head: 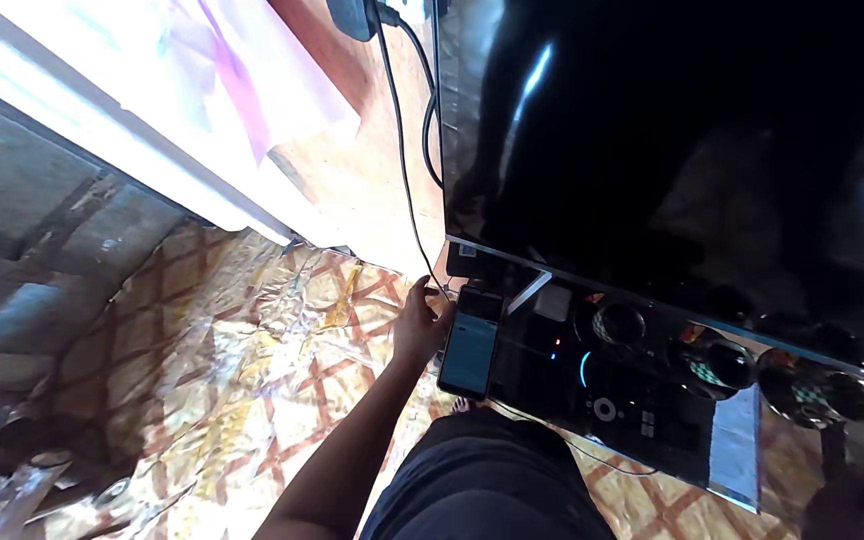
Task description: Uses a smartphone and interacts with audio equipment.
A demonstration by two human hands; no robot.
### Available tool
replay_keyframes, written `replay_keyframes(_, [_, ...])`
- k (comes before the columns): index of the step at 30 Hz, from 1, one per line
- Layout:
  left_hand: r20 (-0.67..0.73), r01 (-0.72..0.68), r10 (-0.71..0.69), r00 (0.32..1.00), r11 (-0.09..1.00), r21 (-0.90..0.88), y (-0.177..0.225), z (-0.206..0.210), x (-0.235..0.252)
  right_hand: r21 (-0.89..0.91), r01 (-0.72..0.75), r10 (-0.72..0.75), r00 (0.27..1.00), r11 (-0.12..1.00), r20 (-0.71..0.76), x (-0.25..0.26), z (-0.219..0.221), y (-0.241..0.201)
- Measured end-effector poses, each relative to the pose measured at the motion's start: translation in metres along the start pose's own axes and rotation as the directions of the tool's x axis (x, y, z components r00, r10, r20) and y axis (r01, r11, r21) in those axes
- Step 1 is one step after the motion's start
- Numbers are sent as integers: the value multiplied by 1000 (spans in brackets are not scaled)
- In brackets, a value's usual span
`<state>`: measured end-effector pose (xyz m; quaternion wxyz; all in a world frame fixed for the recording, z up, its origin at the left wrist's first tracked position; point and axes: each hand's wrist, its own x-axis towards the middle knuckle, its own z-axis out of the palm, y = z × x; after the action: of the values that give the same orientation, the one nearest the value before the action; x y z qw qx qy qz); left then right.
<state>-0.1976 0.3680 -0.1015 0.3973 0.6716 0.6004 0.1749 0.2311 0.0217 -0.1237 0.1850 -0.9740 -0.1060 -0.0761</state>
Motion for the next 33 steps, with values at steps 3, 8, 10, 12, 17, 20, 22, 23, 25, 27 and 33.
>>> replay_keyframes(3, [-12, -2, 2, 1000, 1000, 19, 1, 2, 0, 21, 18, -17, 1000, 1000, -11, 0, 1, 2])
replay_keyframes(8, [-9, -19, 19, 1000, 1000, -9, -2, 0, 0, 14, 4, -4, 1000, 1000, 4, 0, 0, 0])
replay_keyframes(10, [-15, -29, 28, 999, 999, -23, -2, -1, 0, 15, -4, 4, 1000, 1000, 9, -1, -1, -3])
replay_keyframes(12, [-21, -30, 30, 999, 999, -18, -1, -1, 0, 18, 1, -1, 1000, 1000, -1, -2, -3, -5])
replay_keyframes(17, [-21, -16, 15, 1000, 999, -35, -1, -1, -1, 15, -39, 39, 999, 999, 10, -5, -4, -8])
replay_keyframes(20, [-30, -29, 27, 999, 998, -63, -4, -1, -1, 1, -30, 30, 999, 1000, 15, -4, -3, -6])
replay_keyframes(22, [-34, -34, 31, 999, 997, -71, -6, 0, -1, 5, -23, 23, 1000, 1000, 21, -5, -4, -6])
replay_keyframes(23, [-36, -36, 33, 999, 997, -72, -7, 1, 0, 10, -21, 21, 1000, 1000, 19, -5, -5, -6])
replay_keyframes(25, [-26, -35, 33, 999, 997, -70, -10, 2, 0, 34, -27, 26, 999, 999, 27, -7, -7, -9])
replay_keyframes(27, [-23, -41, 40, 999, 997, -68, -12, 2, 1, 39, -18, 17, 1000, 999, 25, -8, -7, -10])
replay_keyframes(33, [8, -39, 41, 999, 989, -142, -12, -1, 1, -15, -22, 22, 999, 1000, 25, -9, -9, -15])
